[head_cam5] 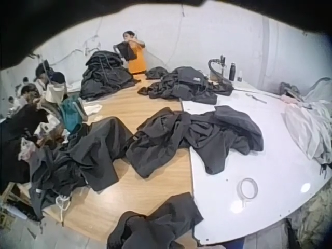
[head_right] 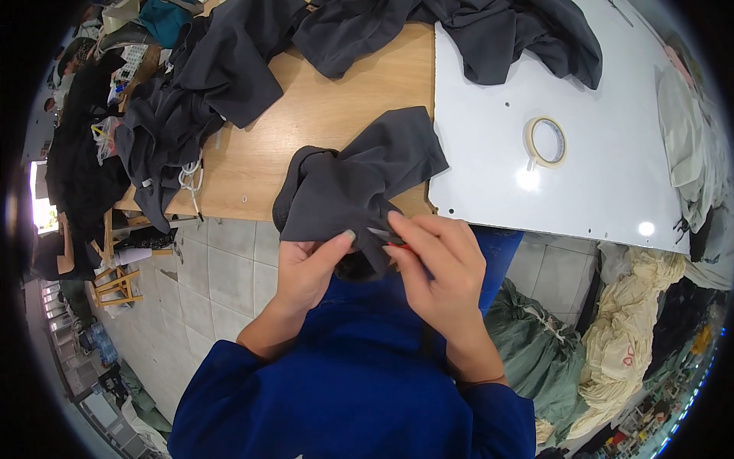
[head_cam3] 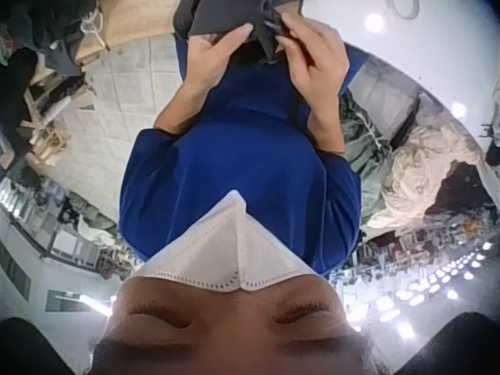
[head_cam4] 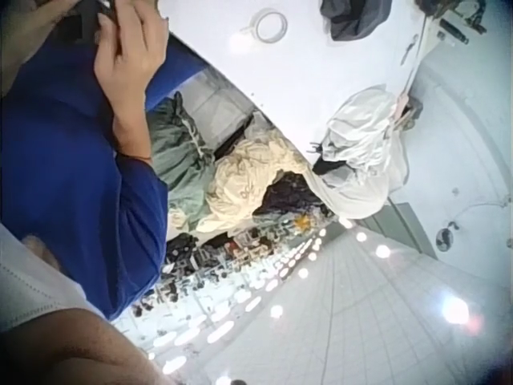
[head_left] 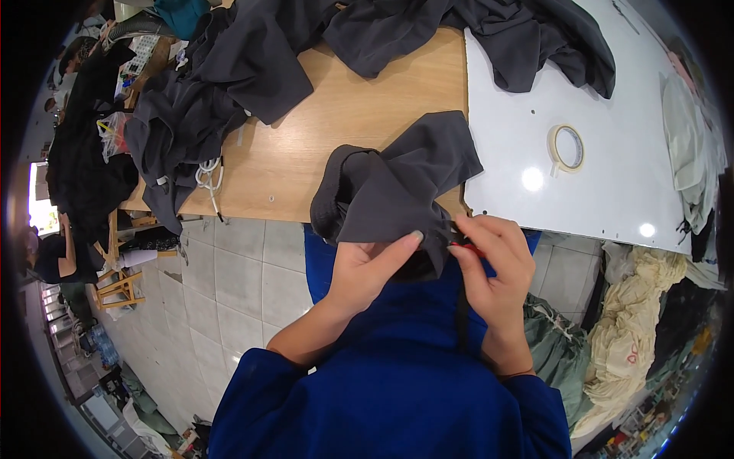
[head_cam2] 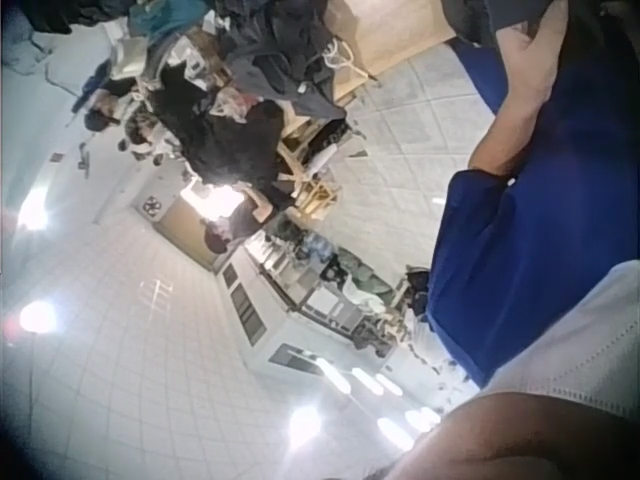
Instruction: Trimming loose threads from a grey garment using a small pair of snips.
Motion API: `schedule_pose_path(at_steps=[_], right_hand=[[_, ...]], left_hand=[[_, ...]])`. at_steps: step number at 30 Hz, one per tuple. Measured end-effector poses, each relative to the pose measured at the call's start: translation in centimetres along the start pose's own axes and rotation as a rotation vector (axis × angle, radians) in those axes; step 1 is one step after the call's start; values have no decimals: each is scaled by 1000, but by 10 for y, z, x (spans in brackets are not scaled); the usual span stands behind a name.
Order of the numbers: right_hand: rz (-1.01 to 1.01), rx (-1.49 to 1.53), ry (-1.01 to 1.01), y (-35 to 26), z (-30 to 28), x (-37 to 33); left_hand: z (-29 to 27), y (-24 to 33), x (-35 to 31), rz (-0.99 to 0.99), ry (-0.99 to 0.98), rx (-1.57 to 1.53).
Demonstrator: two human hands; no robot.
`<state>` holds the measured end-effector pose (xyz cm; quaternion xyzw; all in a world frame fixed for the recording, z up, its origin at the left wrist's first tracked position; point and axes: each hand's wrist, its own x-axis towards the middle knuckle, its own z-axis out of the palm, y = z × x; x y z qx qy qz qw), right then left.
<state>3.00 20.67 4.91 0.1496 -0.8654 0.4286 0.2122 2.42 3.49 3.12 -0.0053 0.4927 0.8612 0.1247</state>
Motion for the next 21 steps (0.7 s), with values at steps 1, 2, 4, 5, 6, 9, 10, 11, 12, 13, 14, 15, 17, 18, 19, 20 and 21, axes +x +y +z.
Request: schedule_pose_path(at_steps=[1, 2, 4, 5, 6, 9, 10, 11, 12, 13, 14, 15, 17, 18, 19, 20, 21], right_hand=[[130, 120, 19, -2, -2, -1], [259, 240, 38, -4, -3, -1], [314, 278, -18, -8, -5, 1], [367, 317, -73, -10, -4, 2], [273, 311, 8, -14, 6, 9], [-93, 115, 46, 10, 27, -4], [-160, 108, 82, 10, 28, -6], [-160, 110, 82, 8, 24, -8], [-236, 249, -53, 6, 19, -9], [-311, 387, -189, 5, 16, -11], [-351, 417, -218, 5, 17, -15], [-352, 420, -220, 6, 14, -17], [-66, 487, -112, 12, 8, -23], [257, 667, 16, 8, 10, -29], [333, 732, 96, 10, 11, -29], [348, 684, 137, 10, 13, -27], [365, 639, 177, 10, 14, -24]], left_hand=[[-2, 1, 0, -53, -8, -71], [-3, 1, -1, -106, -16, -143], [-1, 0, -2, -125, 3, -142], [0, 0, -2, -143, 20, -141], [0, 1, -1, -147, 17, -140], [-6, 6, 3, -279, -123, -256], [-12, 5, 7, -332, -108, -364], [-15, 5, 10, -385, -92, -472], [-12, 9, 12, -333, -41, -462], [-12, 11, 12, -332, -38, -462], [-14, 13, 12, -282, -24, -400], [-14, 14, 11, -232, -8, -338], [-12, 13, 11, -248, 22, -338], [-8, 12, 12, -241, 26, -325], [-5, 12, 12, -234, 30, -312], [-5, 10, 12, -237, 27, -313], [-6, 7, 11, -255, 31, -316]])
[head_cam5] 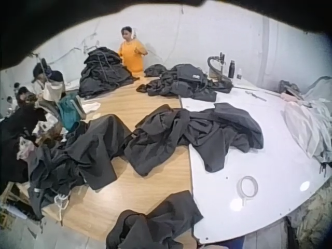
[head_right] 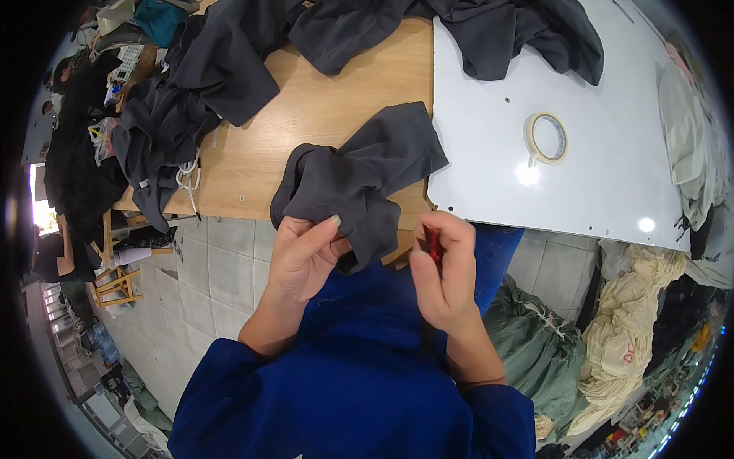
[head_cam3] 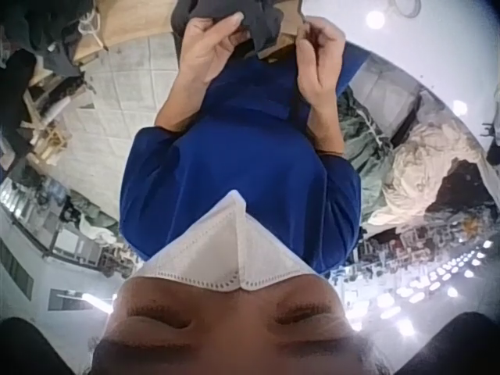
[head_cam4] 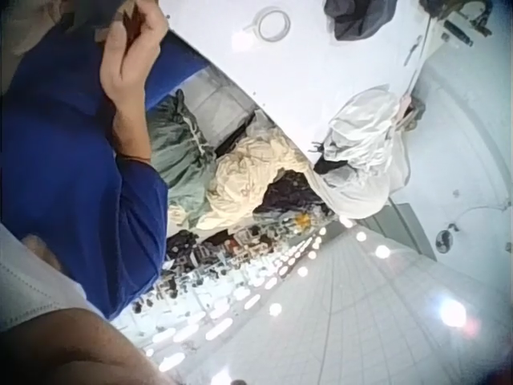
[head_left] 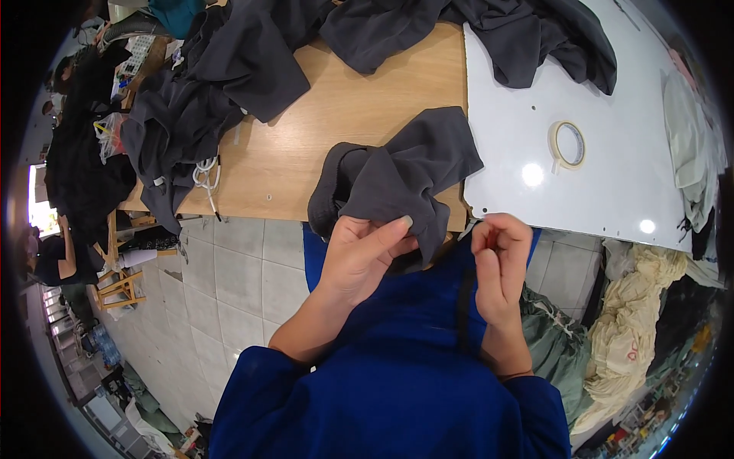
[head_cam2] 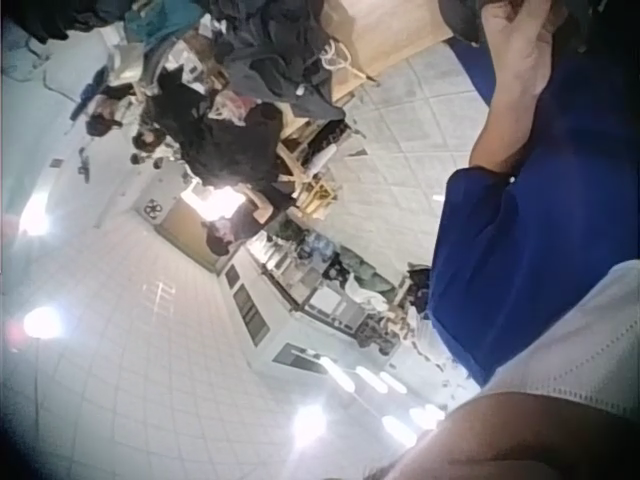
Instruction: Trimming loose threads from a grey garment using a small pair of snips.
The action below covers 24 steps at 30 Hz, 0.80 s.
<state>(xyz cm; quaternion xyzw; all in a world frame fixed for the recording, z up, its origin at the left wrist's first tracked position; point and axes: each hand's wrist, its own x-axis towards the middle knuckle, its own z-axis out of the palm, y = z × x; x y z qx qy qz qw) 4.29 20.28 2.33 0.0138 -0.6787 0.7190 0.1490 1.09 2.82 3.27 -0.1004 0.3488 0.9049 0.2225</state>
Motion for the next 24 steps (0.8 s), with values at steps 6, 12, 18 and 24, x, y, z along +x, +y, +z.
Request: schedule_pose_path(at_steps=[6, 12, 18, 24], right_hand=[[-269, -513, -128, -13, 4, 15], [-318, -567, -137, -16, 7, 18], [-277, -591, -198, -18, 5, 17], [-333, -526, -104, -8, 4, 14]], left_hand=[[1, -5, -1, 72, -13, 55], [5, -10, 0, 181, -36, 125], [5, -13, -2, 201, -33, 140], [1, -13, -1, 175, -58, 149]])
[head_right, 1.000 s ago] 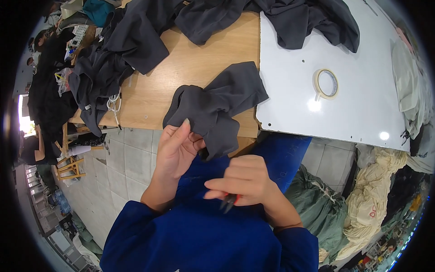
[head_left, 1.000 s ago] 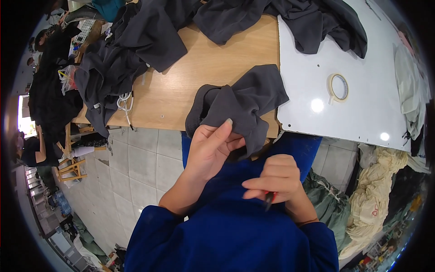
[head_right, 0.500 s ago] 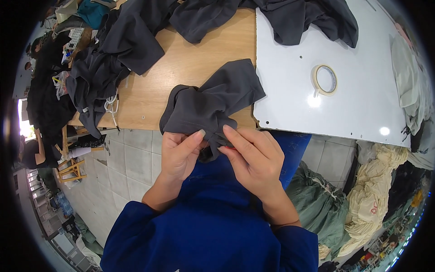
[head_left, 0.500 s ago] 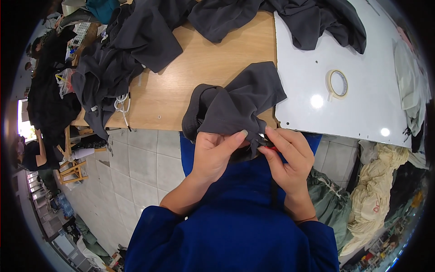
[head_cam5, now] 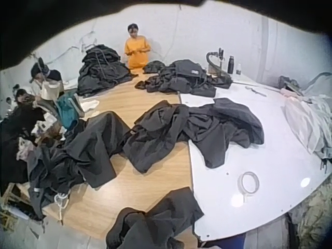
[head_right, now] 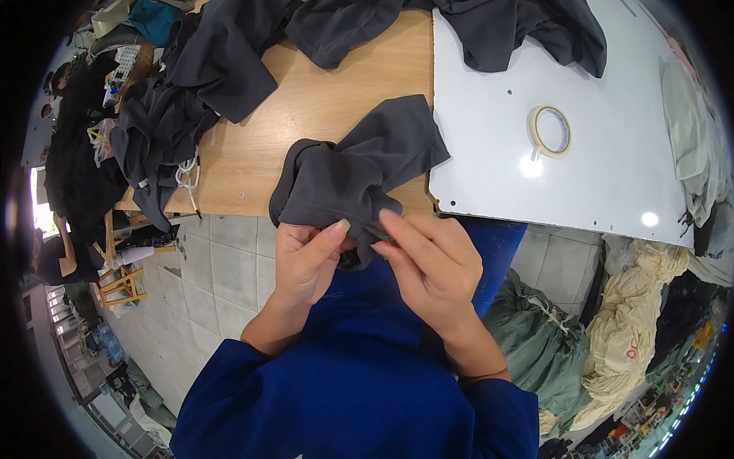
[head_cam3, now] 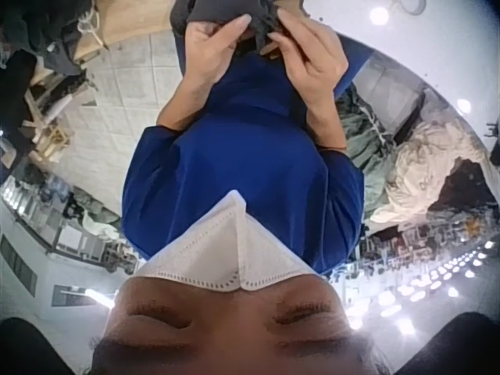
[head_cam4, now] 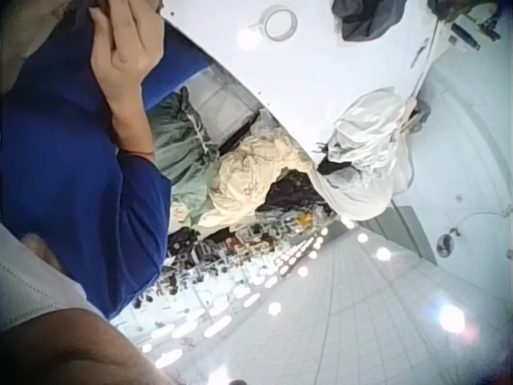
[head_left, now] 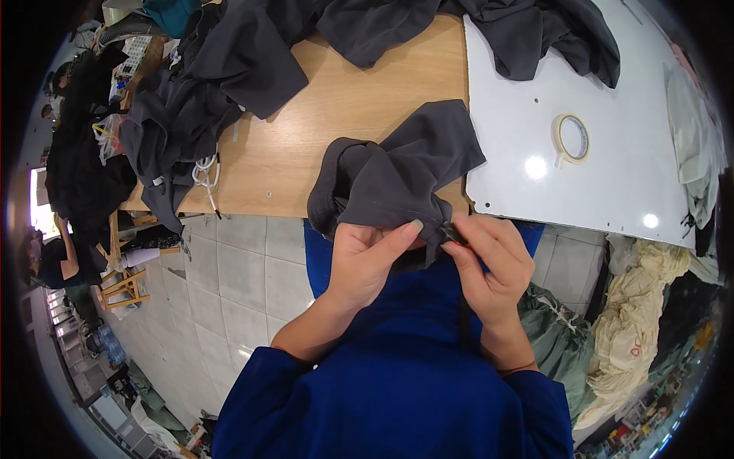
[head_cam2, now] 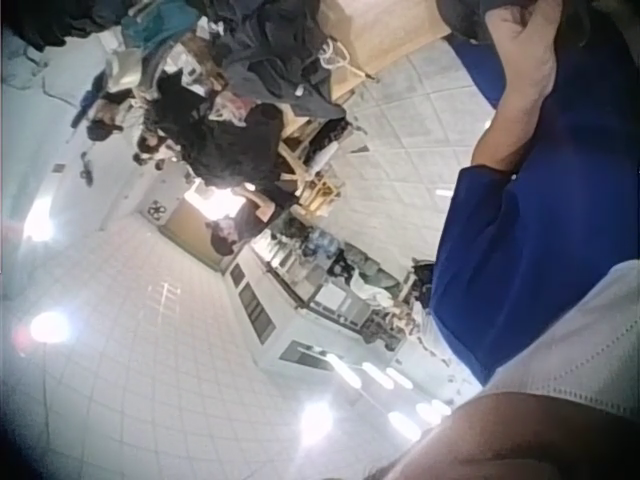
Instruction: Trimming loose threads from a grey garment using a small pair of snips.
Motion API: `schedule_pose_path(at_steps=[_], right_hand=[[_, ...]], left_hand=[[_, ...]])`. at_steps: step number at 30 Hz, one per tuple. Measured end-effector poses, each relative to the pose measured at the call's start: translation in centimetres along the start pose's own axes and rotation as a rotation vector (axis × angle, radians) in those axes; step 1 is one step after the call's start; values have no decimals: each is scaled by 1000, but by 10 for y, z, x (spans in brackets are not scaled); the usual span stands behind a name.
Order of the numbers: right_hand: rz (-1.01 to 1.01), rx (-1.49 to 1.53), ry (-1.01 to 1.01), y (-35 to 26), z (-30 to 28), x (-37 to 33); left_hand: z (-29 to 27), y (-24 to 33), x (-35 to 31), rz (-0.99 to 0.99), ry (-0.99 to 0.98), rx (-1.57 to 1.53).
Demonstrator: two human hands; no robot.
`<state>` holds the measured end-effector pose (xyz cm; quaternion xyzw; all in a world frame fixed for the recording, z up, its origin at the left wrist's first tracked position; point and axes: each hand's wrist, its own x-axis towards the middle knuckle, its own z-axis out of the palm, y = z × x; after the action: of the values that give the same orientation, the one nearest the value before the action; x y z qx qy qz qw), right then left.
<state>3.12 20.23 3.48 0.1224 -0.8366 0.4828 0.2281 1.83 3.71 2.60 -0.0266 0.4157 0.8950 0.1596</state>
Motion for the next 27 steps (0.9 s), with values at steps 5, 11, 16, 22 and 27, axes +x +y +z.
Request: schedule_pose_path(at_steps=[5, 11, 16, 22, 27], right_hand=[[216, 146, -35, -19, -1, 4], [249, 144, -92, 9, 3, -5], [420, 708, -296, 15, -8, -1], [699, 972, -216, 14, -9, 9], [539, 435, 97, 21, 5, 2]], left_hand=[[6, 3, -4, 3, 80, -55], [0, 66, -1, -115, -388, 1049], [24, 63, 12, 648, -222, 1359], [-20, 41, 23, 78, -510, 878], [-22, 18, 19, -174, -80, 296]])
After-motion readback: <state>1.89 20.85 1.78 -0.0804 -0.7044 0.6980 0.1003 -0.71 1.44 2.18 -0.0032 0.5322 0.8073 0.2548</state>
